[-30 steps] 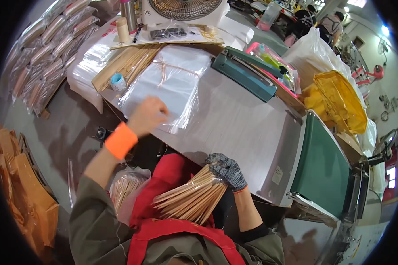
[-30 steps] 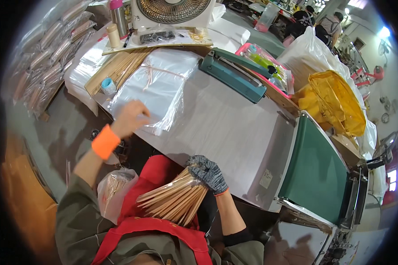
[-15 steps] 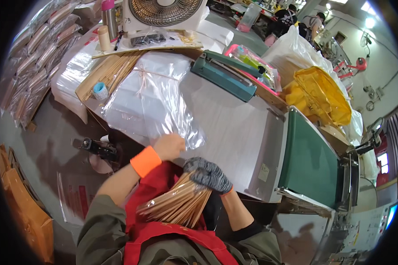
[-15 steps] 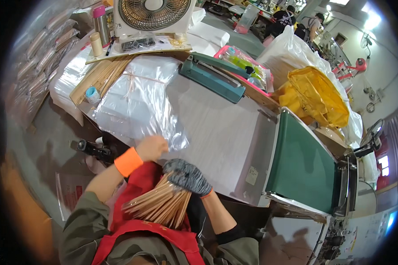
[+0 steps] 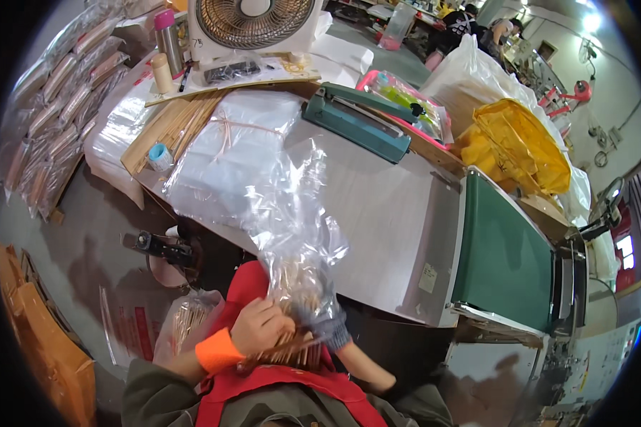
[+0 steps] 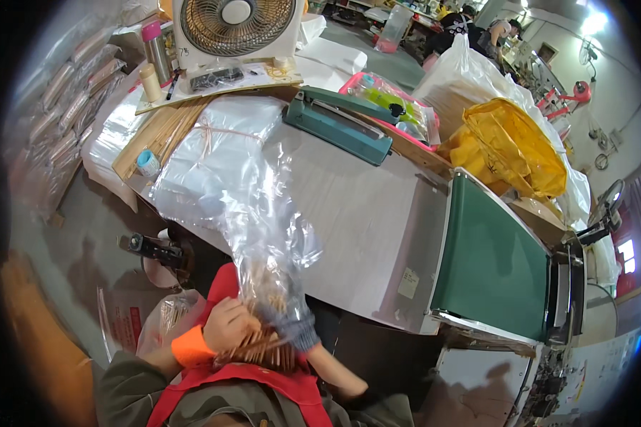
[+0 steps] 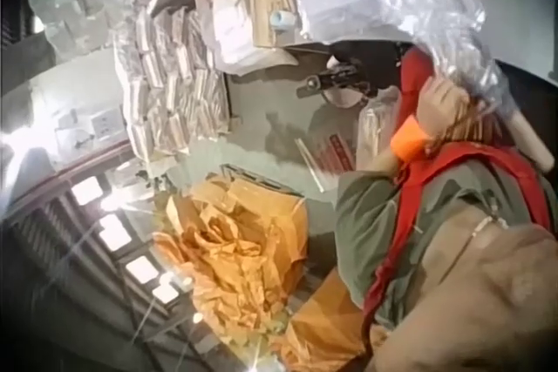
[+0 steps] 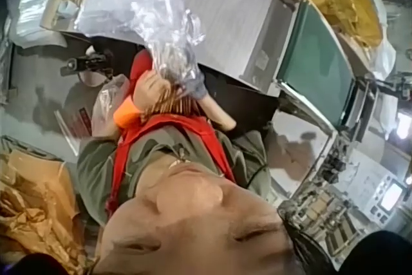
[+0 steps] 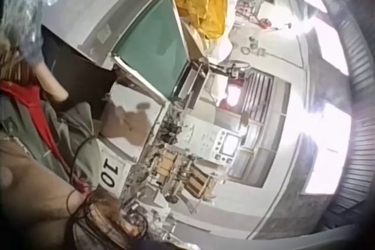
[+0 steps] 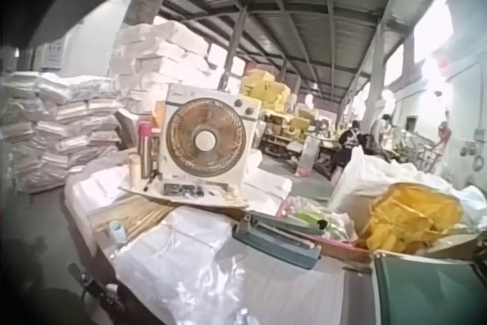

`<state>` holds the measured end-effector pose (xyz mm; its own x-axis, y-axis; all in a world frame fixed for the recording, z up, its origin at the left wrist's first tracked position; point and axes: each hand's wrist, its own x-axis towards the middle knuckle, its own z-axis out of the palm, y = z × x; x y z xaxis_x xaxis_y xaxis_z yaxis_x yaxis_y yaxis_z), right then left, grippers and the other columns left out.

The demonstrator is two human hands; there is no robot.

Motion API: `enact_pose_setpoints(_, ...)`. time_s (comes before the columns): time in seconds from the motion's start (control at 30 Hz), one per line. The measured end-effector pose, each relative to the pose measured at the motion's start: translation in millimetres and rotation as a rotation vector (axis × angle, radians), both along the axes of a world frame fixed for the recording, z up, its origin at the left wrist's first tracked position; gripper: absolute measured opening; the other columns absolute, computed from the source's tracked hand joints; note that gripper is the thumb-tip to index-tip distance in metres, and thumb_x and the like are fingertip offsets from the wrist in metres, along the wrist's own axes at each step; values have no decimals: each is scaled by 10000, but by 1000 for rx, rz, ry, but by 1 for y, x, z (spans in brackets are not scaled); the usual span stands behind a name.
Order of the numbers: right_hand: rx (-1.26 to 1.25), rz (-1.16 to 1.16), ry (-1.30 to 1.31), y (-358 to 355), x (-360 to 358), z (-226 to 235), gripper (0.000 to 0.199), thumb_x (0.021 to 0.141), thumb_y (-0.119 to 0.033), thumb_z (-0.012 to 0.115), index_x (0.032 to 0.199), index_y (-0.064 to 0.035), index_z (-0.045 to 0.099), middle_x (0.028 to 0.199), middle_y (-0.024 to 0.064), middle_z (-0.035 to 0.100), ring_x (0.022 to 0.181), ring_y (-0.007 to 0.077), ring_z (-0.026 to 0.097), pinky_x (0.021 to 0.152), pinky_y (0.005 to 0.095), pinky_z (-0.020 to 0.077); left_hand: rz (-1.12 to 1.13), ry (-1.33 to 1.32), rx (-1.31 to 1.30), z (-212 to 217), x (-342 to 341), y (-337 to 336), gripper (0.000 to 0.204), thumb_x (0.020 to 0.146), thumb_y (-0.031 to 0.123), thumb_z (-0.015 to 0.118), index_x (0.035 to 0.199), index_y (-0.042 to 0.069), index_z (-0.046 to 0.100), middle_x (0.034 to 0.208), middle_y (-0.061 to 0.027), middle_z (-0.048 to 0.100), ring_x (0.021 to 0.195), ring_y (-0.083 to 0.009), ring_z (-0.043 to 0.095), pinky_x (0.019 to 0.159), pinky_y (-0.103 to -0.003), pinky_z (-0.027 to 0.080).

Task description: Bundling wooden sticks and packaging them into plastic bags using a manual sealing machine.

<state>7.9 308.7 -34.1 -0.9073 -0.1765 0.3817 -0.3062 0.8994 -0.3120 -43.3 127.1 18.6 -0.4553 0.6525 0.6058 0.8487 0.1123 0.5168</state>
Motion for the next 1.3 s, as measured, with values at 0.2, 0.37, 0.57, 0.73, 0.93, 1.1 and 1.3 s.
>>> enact_pose_setpoints(0.2,-730,-236,-536,36,123,-5,580,737,-156,653,1255,-53,411,1170,181,508,1048,313,531,865,368,450,253,-319,-107,-23,35,-15,468,587,189,735,998,68,549,998,-130,463,910,-302,469,772,-389,417)
enact_pose_setpoints(0.37,-399,-414,-234,19,94,3,562,772,-59,604,1286,-32,378,1106,195,562,1020,334,562,838,359,469,280,-139,-53,-7,52,2,545,610,226,746,1081,74,518,1036,-132,478,909,-285,478,782,-381,393)
enact_pose_setpoints(0.57,-339,-423,-169,12,84,-17,544,703,-71,594,1226,-29,450,1027,201,590,876,365,592,718,401,492,-93,-72,-505,-34,71,-44,409,685,249,665,1050,90,570,944,-63,543,778,-233,527,634,-312,409)
enact_pose_setpoints(0.73,-321,-315,-14,21,52,-29,296,671,-45,578,966,-40,575,845,162,587,752,346,586,646,396,488,240,-162,-386,-8,75,-22,228,647,96,671,854,39,595,778,-70,549,715,-239,549,634,-360,454)
enact_pose_setpoints(0.93,-372,-317,48,21,47,-30,249,656,-25,599,904,-39,580,785,149,588,713,333,580,630,396,479,254,-240,-166,10,62,-39,193,684,85,660,857,21,602,667,-81,526,611,-243,538,546,-331,446)
enact_pose_setpoints(1.1,-262,-325,40,36,77,-36,294,675,-11,590,968,-31,568,866,173,584,792,359,567,695,418,475,340,-286,-422,25,76,-109,105,733,75,614,832,46,627,638,-78,545,568,-242,538,511,-336,434)
enact_pose_setpoints(1.3,-330,-259,87,17,55,-23,373,649,10,560,1022,-12,549,932,187,579,838,372,563,747,433,473,409,-356,-310,-45,43,-65,101,768,143,599,823,66,633,691,-108,596,625,-284,580,553,-367,459)
